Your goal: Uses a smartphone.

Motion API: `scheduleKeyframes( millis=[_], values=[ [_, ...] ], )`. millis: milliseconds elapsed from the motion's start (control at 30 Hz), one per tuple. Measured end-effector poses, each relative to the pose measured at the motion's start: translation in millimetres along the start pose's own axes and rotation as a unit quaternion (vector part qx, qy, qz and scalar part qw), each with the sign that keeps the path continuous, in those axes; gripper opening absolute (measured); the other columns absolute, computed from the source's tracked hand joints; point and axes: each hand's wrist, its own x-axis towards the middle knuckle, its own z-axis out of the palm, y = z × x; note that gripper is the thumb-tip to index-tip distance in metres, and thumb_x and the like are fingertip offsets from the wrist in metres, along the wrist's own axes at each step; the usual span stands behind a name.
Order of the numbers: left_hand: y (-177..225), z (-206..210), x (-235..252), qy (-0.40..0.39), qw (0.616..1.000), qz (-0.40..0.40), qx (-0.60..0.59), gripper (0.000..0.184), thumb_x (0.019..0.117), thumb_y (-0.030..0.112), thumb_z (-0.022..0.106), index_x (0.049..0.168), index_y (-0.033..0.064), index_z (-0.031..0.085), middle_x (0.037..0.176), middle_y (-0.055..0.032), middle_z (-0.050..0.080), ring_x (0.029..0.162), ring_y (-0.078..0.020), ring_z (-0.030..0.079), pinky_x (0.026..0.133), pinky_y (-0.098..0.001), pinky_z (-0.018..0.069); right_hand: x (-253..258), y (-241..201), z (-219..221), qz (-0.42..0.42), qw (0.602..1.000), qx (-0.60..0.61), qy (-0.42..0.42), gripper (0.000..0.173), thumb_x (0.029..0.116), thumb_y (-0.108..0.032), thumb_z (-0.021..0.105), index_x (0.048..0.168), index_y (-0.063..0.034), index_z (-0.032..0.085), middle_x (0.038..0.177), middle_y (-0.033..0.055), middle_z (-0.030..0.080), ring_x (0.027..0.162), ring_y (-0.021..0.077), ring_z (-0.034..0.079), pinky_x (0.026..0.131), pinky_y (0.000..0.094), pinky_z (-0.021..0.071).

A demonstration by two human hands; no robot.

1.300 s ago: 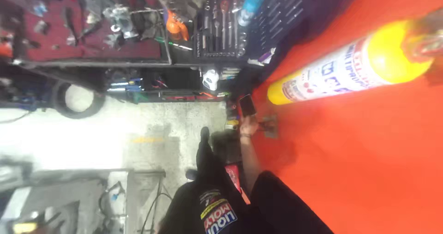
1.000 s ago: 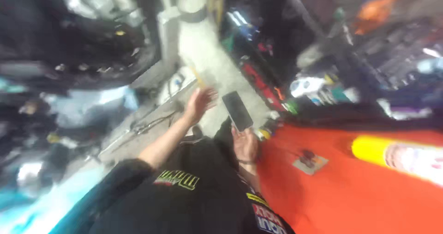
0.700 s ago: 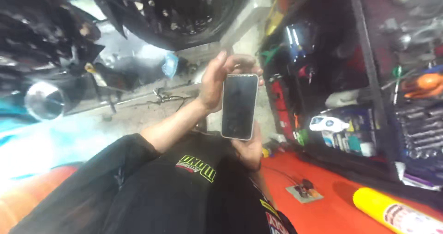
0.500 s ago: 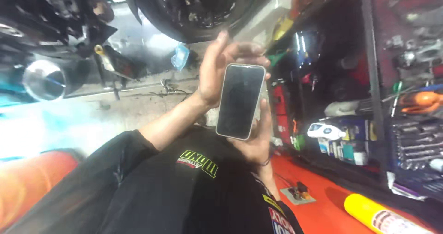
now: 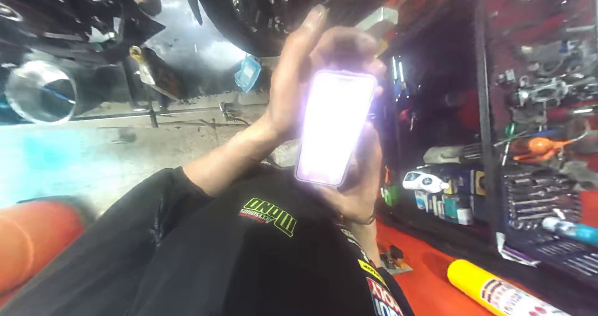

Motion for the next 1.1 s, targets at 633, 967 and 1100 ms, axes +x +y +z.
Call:
scheduleKeyframes(
  millis=[633, 967, 1100],
  values=[
    [-25.3, 6.1, -1.7, 0.012, 0.998, -0.044, 0.033, 0.082, 0.1028, 0.049, -0.003, 0.118, -0.0043, 0.057, 0.111, -0.0251, 0.066, 0.100, -0.0379, 0.068, 0.087, -0.0571, 0.0581, -11.3, -5.5, -8.6, 0.042, 0.996, 0.015, 0.075, 0.072, 0.0960, -0.031, 0.063, 0.152, -0.0124, 0.023, 0.105, 0.0042, 0.069, 0.083, 0.0118, 0.070, 0.073, 0.0303, 0.0618],
    [-26.6, 1.8, -10.1, 0.029, 0.996, -0.083, 0.018, 0.082, 0.1042, 0.049, -0.003, 0.117, -0.0049, 0.058, 0.111, -0.0256, 0.066, 0.102, -0.0374, 0.068, 0.088, -0.0548, 0.0582, -17.3, -5.7, 0.4, 0.052, 0.994, 0.047, 0.084, 0.067, 0.0950, -0.016, 0.059, 0.152, -0.0098, 0.024, 0.111, 0.0096, 0.068, 0.089, 0.0161, 0.071, 0.076, 0.0331, 0.0628],
    [-24.7, 1.2, -12.7, 0.019, 0.997, -0.078, 0.021, 0.080, 0.1041, 0.049, -0.002, 0.118, -0.0047, 0.056, 0.112, -0.0255, 0.065, 0.102, -0.0369, 0.068, 0.088, -0.0540, 0.0584, -17.8, -5.4, 5.4, 0.050, 0.993, 0.053, 0.089, 0.066, 0.0936, -0.011, 0.057, 0.151, -0.0095, 0.024, 0.111, 0.0109, 0.067, 0.090, 0.0170, 0.071, 0.077, 0.0332, 0.0624]
  ],
)
